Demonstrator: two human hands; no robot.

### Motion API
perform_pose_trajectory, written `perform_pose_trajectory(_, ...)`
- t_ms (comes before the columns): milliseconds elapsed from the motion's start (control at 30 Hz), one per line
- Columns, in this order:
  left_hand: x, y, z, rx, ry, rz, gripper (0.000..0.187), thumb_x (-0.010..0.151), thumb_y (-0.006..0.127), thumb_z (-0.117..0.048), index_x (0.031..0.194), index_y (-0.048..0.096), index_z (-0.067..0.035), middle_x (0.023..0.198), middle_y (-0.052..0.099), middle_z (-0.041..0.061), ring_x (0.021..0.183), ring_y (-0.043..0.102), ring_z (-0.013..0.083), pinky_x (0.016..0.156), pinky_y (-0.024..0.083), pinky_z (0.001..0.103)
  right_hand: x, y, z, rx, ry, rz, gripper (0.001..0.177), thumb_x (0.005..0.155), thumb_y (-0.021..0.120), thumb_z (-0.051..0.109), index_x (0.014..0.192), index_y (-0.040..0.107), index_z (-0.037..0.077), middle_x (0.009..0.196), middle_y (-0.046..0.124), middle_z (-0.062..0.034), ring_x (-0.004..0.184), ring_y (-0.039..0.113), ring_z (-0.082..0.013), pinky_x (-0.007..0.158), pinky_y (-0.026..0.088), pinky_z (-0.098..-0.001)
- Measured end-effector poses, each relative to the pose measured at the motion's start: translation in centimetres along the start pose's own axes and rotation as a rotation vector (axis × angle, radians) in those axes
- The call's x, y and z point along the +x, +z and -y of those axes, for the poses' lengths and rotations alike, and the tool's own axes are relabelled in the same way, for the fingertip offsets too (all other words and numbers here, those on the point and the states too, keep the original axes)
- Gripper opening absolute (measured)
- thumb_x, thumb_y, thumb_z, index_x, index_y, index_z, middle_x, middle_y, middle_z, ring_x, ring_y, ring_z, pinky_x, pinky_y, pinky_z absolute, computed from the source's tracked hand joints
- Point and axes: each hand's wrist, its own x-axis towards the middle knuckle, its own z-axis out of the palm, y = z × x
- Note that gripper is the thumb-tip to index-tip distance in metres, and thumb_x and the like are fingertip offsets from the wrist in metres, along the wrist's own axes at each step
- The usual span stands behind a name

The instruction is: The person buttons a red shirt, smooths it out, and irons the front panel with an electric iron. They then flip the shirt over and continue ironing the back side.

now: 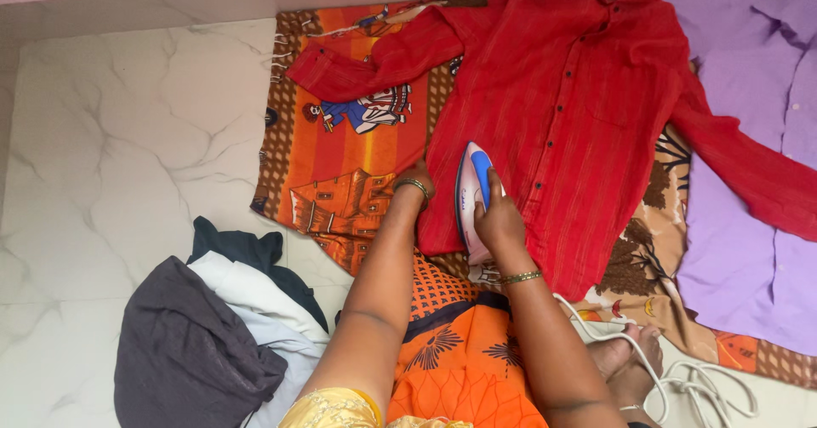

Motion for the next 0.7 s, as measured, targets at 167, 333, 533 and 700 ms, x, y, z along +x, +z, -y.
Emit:
perform_pose_trajectory(167,0.1,0.1,-0.1,-0.001,-0.008,0.008,0.075,0.089,0.058,-0.016,0.155,0.024,-0.002,0.134,0.063,0.030,0.126,0.064,0.0386,0.106,0.050,0.047,-1.6,-0.8,0.8,-0.021,0.014,-0.005,0.077,0.092,0.066,0.024,0.159,0.028,0.023,0.100,0.068,-0.0306,0.085,0.069,-0.0493,0.071,0.057,-0.0590)
perform_pose_trajectory(333,0.3,0.0,0.4,-0.036,0.008,0.035,0.074,0.090,0.055,-0.015,0.156,0.023,-0.005,0.136,0.060,0.033,0.127,0.062,0.0416,0.107,0.049,0.048,-0.5,-0.7,1.0,-0.035,0.038,-0.010,0.076,0.093,0.064,0.022,0.160,0.028,0.024,0.101,0.067,-0.0299,0.085,0.070,-0.0475,0.069,0.057,-0.0582)
perform_pose_trajectory(533,-1.0,-0.9,0.0,-0.001,0.005,0.092,0.084,0.087,0.058,-0.010,0.160,0.016,-0.006,0.138,0.059,0.032,0.130,0.060,0.0406,0.109,0.048,0.047,3.6,0.0,0.8,-0.020,0.072,-0.083,0.076,0.094,0.063,0.023,0.160,0.027,0.024,0.102,0.067,-0.0307,0.088,0.069,-0.0495,0.072,0.056,-0.0596)
perform_pose_trajectory(700,-2.0,-1.8,-0.4,-0.003,0.004,0.085,0.086,0.088,0.057,-0.012,0.162,0.013,-0.010,0.142,0.058,0.030,0.132,0.058,0.0398,0.110,0.047,0.047,7.7,-0.4,1.0,-0.009,0.081,-0.092,0.075,0.096,0.061,0.022,0.162,0.026,0.022,0.102,0.068,-0.0306,0.090,0.069,-0.0493,0.077,0.055,-0.0593)
